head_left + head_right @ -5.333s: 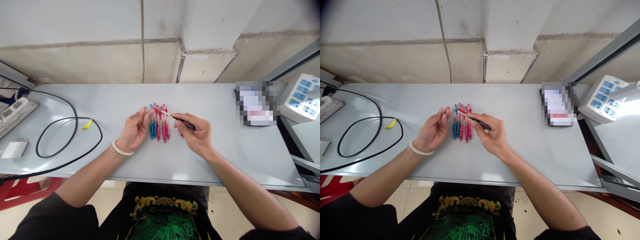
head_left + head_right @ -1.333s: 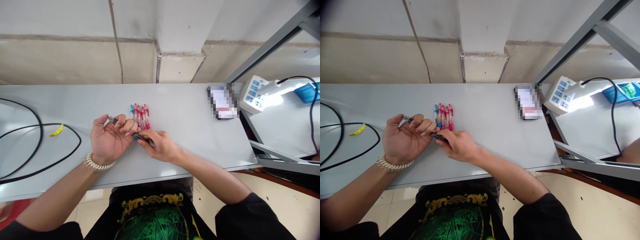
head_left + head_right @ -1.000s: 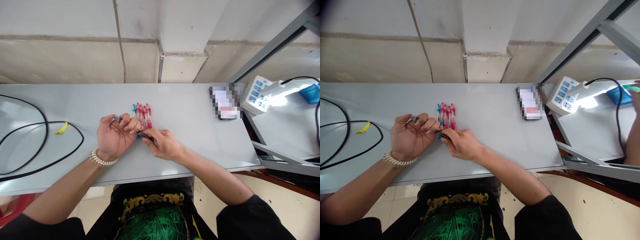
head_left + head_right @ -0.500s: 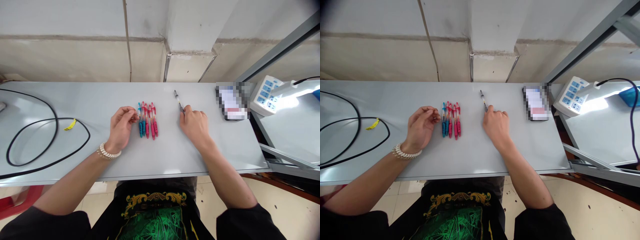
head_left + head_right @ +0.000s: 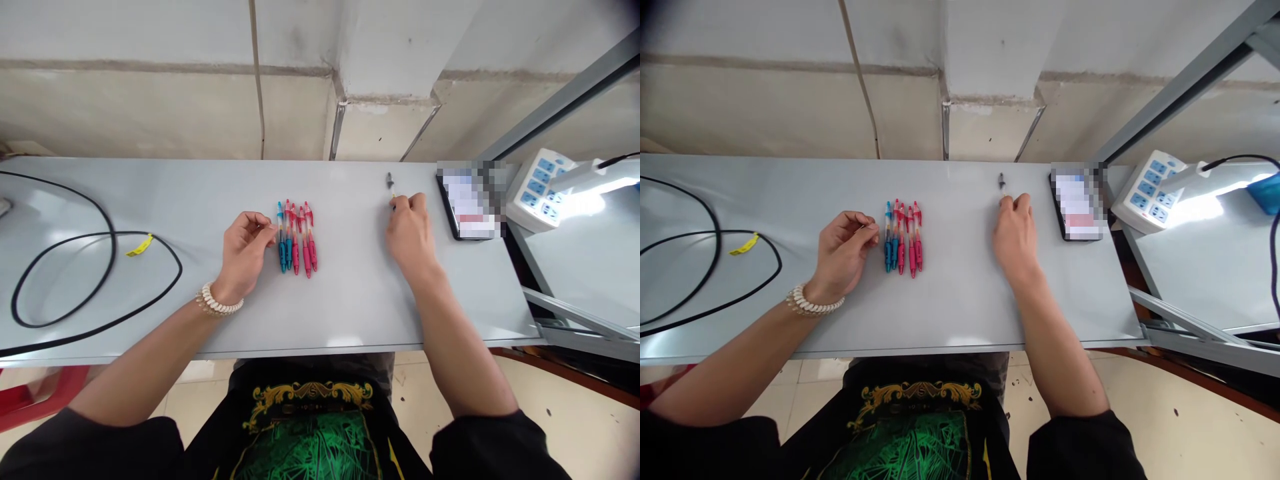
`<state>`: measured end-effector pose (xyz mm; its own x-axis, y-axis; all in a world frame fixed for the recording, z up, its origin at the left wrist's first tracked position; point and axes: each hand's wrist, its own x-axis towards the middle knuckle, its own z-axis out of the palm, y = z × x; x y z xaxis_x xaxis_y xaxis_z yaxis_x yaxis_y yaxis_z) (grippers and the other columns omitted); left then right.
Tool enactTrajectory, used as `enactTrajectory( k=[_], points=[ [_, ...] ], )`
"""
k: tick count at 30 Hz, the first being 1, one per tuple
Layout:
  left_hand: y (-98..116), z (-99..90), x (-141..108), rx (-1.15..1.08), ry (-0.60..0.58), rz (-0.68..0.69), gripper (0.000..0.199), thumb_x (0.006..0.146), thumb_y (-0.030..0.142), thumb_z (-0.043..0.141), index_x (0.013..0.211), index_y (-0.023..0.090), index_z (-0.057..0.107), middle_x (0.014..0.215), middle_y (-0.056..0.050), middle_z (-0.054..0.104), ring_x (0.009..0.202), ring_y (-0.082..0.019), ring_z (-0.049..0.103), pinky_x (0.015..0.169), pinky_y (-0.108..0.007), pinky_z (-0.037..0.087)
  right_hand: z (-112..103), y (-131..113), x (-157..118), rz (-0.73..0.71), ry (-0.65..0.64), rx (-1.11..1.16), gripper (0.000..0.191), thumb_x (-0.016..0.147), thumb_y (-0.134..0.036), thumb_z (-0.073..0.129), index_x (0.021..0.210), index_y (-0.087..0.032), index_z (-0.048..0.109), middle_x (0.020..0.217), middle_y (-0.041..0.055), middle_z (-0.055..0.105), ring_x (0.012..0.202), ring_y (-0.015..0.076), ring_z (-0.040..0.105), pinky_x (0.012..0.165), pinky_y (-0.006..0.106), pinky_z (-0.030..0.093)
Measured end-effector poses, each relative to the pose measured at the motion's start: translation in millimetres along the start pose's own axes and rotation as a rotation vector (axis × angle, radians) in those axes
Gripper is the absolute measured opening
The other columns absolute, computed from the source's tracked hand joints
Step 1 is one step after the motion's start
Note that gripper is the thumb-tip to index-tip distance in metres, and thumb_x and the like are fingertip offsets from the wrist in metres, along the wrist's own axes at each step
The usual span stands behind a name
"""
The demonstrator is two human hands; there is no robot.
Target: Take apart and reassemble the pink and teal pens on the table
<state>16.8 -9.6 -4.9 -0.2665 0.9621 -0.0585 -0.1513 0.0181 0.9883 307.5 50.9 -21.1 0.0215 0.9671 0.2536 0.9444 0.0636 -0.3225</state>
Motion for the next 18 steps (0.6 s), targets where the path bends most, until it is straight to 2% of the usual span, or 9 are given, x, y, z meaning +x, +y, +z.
enactTrajectory(
  k=[4,8,11,13,15,16,18],
  points=[
    [-1,0.0,-1,0.012,-0.004,0.003,0.018,0.079,0.016,0.08,0.082,0.02,0.062,0.084,0.001,0.059,0.071,-0.011,0.054,0.069,-0.027,0.046,-1,12,9,0.008,-0.016,0.053,0.039,0.102,-0.021,0.034,0.122,-0.014,0.066,0.121,0.0185,0.055,0.091,0.0249,0.061,0.085,0.045,0.054],
    [0,-0.2,-1,0.009,-0.009,0.004,0.019,0.08,0.015,0.08,0.081,0.02,0.062,0.085,0.001,0.059,0.071,-0.01,0.054,0.069,-0.027,0.046,-3,12,12,0.013,0.003,0.001,0.038,0.102,-0.02,0.035,0.121,-0.013,0.067,0.123,0.0211,0.056,0.104,0.0313,0.06,0.087,0.049,0.053],
    [-1,-0.9,-1,0.011,-0.012,0.011,0.018,0.08,0.016,0.08,0.082,0.02,0.063,0.085,0.001,0.06,0.071,-0.011,0.054,0.069,-0.027,0.047,-6,-2,6,-0.047,0.102,0.001,0.034,0.104,-0.023,0.04,0.118,-0.014,0.069,0.124,0.0226,0.057,0.117,0.0353,0.055,0.098,0.055,0.048],
    [-1,-1.2,-1,0.023,-0.009,0.013,0.018,0.08,0.017,0.081,0.082,0.02,0.063,0.084,0.001,0.06,0.071,-0.011,0.054,0.069,-0.027,0.047,-6,-19,-4,-0.187,0.124,0.121,0.03,0.105,-0.026,0.044,0.118,-0.015,0.069,0.121,0.0203,0.061,0.112,0.0318,0.057,0.1,0.052,0.047],
    [-2,-1.4,0,0.04,-0.008,0.019,0.019,0.08,0.018,0.081,0.082,0.02,0.063,0.084,0.001,0.06,0.07,-0.012,0.055,0.069,-0.028,0.047,-3,-38,-17,-0.398,-0.013,0.381,0.025,0.105,-0.031,0.05,0.116,-0.018,0.069,0.102,0.0117,0.066,0.092,0.0232,0.062,0.088,0.04,0.052],
    [-3,-1.6,0,0.047,-0.009,0.026,0.019,0.08,0.018,0.081,0.082,0.02,0.063,0.083,0.001,0.06,0.07,-0.012,0.055,0.068,-0.027,0.047,-1,-48,-23,-0.488,-0.138,0.493,0.023,0.106,-0.033,0.052,0.115,-0.021,0.069,0.096,0.0075,0.068,0.086,0.02,0.062,0.084,0.035,0.052],
    [-3,-1.9,0,0.054,-0.012,0.04,0.019,0.08,0.018,0.081,0.083,0.02,0.063,0.082,0.001,0.061,0.069,-0.011,0.055,0.067,-0.027,0.047,4,-62,-34,-0.59,-0.263,0.583,0.022,0.106,-0.034,0.053,0.106,-0.021,0.07,0.086,0.0037,0.066,0.078,0.0169,0.06,0.077,0.031,0.05]
  ],
)
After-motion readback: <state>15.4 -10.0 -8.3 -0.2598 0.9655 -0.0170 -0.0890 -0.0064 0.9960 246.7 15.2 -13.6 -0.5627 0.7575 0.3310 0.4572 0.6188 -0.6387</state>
